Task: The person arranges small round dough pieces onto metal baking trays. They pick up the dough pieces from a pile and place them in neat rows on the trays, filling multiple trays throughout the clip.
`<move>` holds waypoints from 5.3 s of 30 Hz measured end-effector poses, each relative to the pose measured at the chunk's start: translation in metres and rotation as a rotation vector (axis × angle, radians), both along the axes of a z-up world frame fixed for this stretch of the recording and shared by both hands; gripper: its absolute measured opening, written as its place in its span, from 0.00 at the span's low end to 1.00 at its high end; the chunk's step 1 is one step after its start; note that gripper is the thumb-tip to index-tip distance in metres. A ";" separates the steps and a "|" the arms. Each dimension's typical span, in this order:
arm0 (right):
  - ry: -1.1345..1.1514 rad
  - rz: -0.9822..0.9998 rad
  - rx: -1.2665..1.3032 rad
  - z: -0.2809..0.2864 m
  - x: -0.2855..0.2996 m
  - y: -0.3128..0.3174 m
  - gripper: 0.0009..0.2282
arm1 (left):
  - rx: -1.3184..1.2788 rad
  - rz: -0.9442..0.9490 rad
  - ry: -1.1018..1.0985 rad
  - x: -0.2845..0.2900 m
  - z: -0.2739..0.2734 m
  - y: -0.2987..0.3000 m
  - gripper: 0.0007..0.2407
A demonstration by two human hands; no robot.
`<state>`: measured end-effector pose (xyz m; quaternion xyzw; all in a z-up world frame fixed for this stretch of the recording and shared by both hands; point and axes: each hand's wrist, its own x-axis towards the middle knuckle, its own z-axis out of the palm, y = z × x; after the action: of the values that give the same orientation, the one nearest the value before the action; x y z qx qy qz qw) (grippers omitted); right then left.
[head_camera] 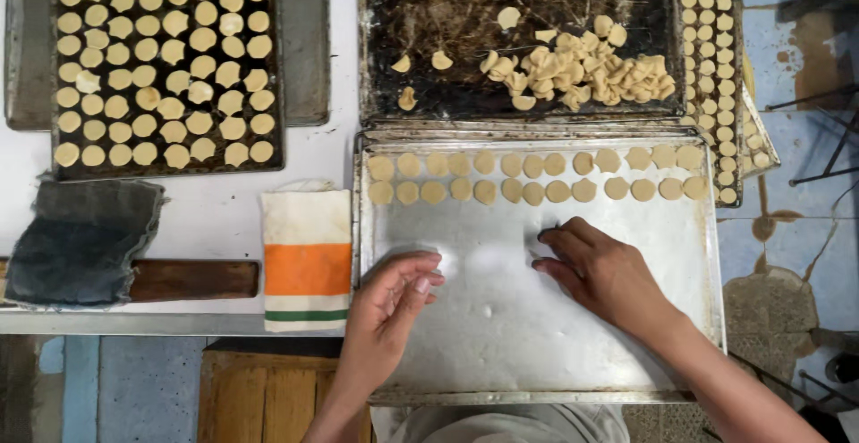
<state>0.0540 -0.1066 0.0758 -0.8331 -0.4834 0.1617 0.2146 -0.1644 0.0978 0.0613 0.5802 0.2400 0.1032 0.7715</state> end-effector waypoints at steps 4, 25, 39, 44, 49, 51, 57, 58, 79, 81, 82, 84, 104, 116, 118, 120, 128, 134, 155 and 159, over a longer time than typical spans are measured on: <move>-0.178 0.129 -0.089 -0.007 -0.005 0.024 0.06 | -0.051 -0.013 0.009 -0.013 -0.010 0.001 0.11; -0.407 -0.073 0.224 -0.095 0.228 0.279 0.22 | 0.025 0.037 0.036 -0.051 -0.020 0.014 0.10; 0.531 0.343 -0.214 0.040 0.012 0.142 0.27 | 0.072 -0.024 0.041 -0.005 0.000 0.007 0.24; 0.330 0.442 -0.439 0.052 -0.039 0.129 0.29 | -0.042 -0.093 -0.005 -0.003 -0.006 0.003 0.37; 0.467 0.405 0.087 0.044 -0.047 0.120 0.23 | -0.463 0.182 -0.235 -0.011 -0.029 0.002 0.20; 0.439 0.332 0.162 0.033 -0.051 0.116 0.16 | -0.540 0.246 -0.253 -0.016 -0.035 0.003 0.16; 0.556 0.127 0.052 0.004 -0.063 0.112 0.04 | -0.396 0.220 -0.132 -0.021 -0.042 0.003 0.17; 0.562 0.133 0.047 0.003 -0.063 0.113 0.04 | -0.337 0.211 -0.133 -0.020 -0.043 0.002 0.17; -0.092 0.156 0.232 -0.032 -0.055 0.165 0.05 | -0.250 0.319 -0.194 -0.031 -0.040 0.023 0.15; 0.009 0.142 0.150 -0.026 -0.058 0.163 0.06 | -0.243 0.319 -0.182 -0.030 -0.041 0.021 0.15; 0.129 0.132 0.081 -0.022 -0.059 0.160 0.06 | -0.231 0.315 -0.188 -0.029 -0.042 0.021 0.15; 0.349 0.153 0.034 -0.015 -0.062 0.153 0.06 | -0.237 0.308 -0.186 -0.028 -0.045 0.020 0.15; 0.112 0.030 0.064 -0.015 -0.040 0.136 0.05 | -0.365 0.289 -0.215 -0.022 -0.044 0.021 0.11; 0.053 -0.050 0.020 -0.021 -0.029 0.126 0.06 | -0.328 0.160 -0.200 -0.002 -0.047 0.005 0.13; 0.107 -0.009 -0.048 -0.017 -0.034 0.113 0.07 | -0.295 0.157 -0.157 -0.001 -0.045 0.004 0.13; 0.261 0.022 -0.029 -0.014 -0.043 0.102 0.08 | -0.237 0.138 -0.115 0.002 -0.042 0.004 0.13; 0.130 -0.101 0.041 -0.014 -0.033 0.092 0.05 | -0.149 0.104 -0.215 0.006 -0.030 -0.002 0.15; 0.498 0.020 -0.004 -0.011 -0.029 0.076 0.07 | -0.355 0.081 -0.146 0.016 -0.036 -0.015 0.18; 0.548 0.199 0.189 -0.012 -0.006 0.054 0.07 | -0.131 0.094 0.007 0.035 -0.030 -0.034 0.05; 0.158 0.033 0.041 -0.014 0.000 0.058 0.07 | -0.198 0.194 0.069 0.034 -0.033 -0.030 0.03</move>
<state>0.0544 -0.0484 0.0613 -0.8052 -0.4817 0.2206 0.2664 -0.1308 0.0677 0.0281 0.4786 0.3303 0.1332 0.8026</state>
